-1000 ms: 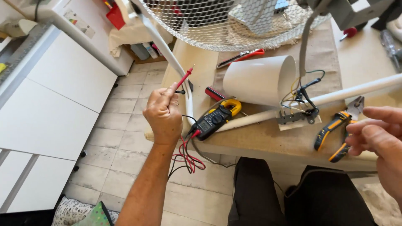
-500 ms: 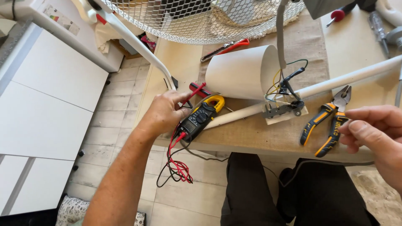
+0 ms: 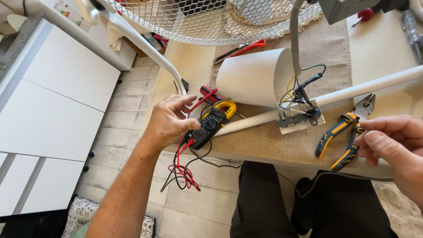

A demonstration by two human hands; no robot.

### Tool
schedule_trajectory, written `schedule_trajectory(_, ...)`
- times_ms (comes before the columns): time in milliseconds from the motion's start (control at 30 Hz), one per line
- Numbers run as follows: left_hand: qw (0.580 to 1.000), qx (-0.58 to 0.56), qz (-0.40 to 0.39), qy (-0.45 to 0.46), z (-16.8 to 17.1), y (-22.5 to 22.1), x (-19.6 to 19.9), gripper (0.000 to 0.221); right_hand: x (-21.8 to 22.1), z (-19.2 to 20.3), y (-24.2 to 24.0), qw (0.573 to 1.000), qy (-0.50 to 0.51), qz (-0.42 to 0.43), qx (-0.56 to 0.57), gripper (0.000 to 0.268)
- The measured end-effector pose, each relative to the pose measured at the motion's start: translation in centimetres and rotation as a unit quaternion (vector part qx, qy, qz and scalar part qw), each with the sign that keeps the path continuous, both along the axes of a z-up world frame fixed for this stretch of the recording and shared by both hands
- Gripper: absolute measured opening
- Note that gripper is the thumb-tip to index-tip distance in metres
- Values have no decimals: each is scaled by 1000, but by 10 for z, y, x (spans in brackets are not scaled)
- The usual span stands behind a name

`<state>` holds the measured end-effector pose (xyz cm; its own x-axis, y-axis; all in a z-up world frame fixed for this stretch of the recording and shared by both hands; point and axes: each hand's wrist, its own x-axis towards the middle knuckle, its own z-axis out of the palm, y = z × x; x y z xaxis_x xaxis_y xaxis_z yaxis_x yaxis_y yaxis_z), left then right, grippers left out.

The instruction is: Repairing the internal wiring of a fan by stripping wires, making connections, and testing with a multimeter.

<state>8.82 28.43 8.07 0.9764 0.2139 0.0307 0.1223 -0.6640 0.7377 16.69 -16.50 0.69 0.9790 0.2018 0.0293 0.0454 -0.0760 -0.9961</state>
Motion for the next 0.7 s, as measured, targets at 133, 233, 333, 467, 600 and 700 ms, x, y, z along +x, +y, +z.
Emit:
schedule_trajectory(133,998,48,7,-49,4,-8,-7,87,2,-1,4,1000,-7,2,9,20)
schedule_trajectory(233,986,124,10,-107,15,-16,-13,88,0,22,14,998,-33,0,-45,22)
schedule_trajectory(333,925,303,41,-224,20,-26,-19,65,4,22,19,996,-86,11,-33,19)
schedule_trajectory(467,877,359,29,-318,44,-88,-24,62,3,66,43,975,-173,19,-138,19)
schedule_trajectory(600,894,242,-4,-377,32,-157,-18,34,5,92,63,935,-279,41,-216,19)
schedule_trajectory(700,929,137,24,-343,2,-194,-7,29,10,88,65,915,-312,46,-254,9)
